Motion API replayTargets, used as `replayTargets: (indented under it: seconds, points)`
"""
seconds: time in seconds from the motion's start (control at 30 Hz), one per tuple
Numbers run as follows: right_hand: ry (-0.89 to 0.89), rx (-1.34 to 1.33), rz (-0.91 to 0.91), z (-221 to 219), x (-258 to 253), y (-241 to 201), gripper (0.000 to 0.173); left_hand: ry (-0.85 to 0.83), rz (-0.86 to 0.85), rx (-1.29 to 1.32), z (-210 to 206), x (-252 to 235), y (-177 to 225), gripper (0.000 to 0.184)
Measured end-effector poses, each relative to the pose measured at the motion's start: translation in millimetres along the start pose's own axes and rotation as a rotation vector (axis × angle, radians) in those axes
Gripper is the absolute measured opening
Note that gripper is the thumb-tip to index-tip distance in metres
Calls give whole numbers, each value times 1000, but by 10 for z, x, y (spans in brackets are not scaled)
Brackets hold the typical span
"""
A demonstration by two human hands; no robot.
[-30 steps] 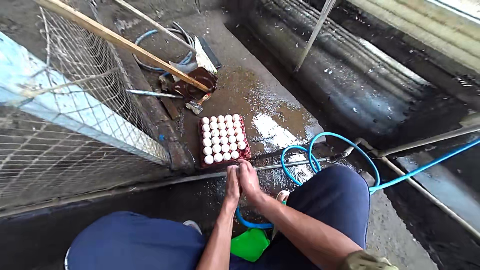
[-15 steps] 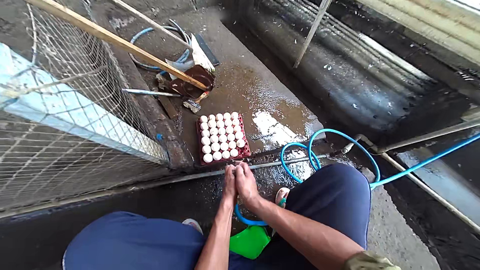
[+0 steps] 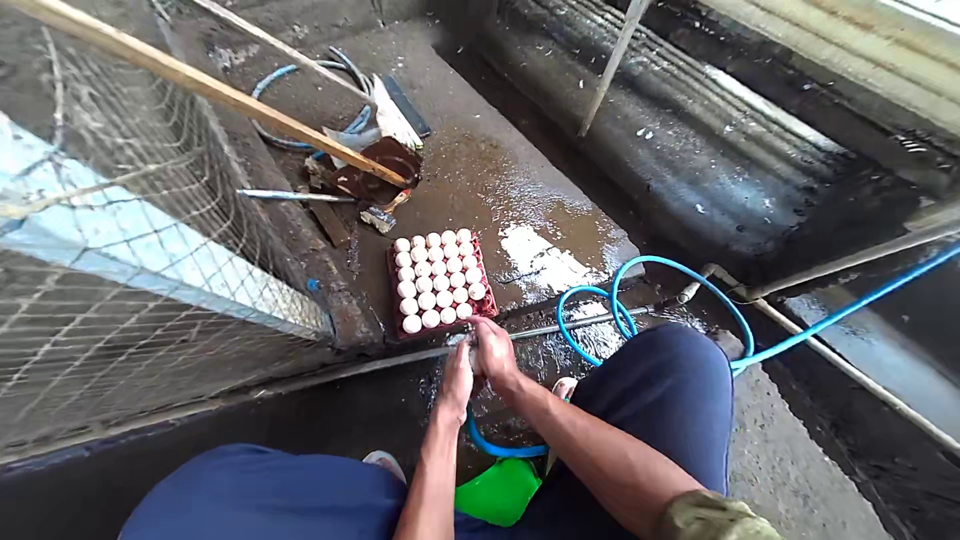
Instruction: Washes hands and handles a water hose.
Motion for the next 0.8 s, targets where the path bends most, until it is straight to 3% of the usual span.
replayTargets:
  seconds: [0.07, 0.13, 0.23, 0.3, 0.4, 0.5, 0.57, 0.73, 0.8]
  points:
    - [-7, -3, -59, -54, 10, 13, 44, 87, -74, -41, 51, -8, 39, 52]
    - [-43, 18, 29, -149, 155, -68, 44, 122, -139, 9, 110, -40, 70, 46]
    - [8, -80, -24, -51, -10, 0, 41, 61, -68, -32, 57, 23, 67, 54]
    - [3, -86, -93, -89, -2, 23, 42, 118, -76, -33, 83, -4, 64, 53]
    - [-25, 24, 48, -199, 156, -43, 43, 136, -134, 18, 143, -78, 17, 43]
    - [-43, -77, -165, -113, -133, 161, 39, 20, 21, -46, 76, -42, -76, 53]
    - [-90, -153, -312, -143, -203, 235, 38, -8, 34, -26, 65, -38, -23, 47]
    - [-48, -24, 44, -191, 32, -122, 49, 50, -225, 117, 113, -64, 186, 51]
    - [34, -135, 2, -124, -58, 33, 44, 38, -234, 22, 61, -75, 116, 54]
Point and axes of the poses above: each hand's wrist, its own x-axis away from the middle knuckle, its own z-axis out of the back of the hand, y = z × x, the point moved 10 cm from there along -x, towards the middle knuckle, and after that the axes turned 3 degrees about x, right-handed, at the moved point
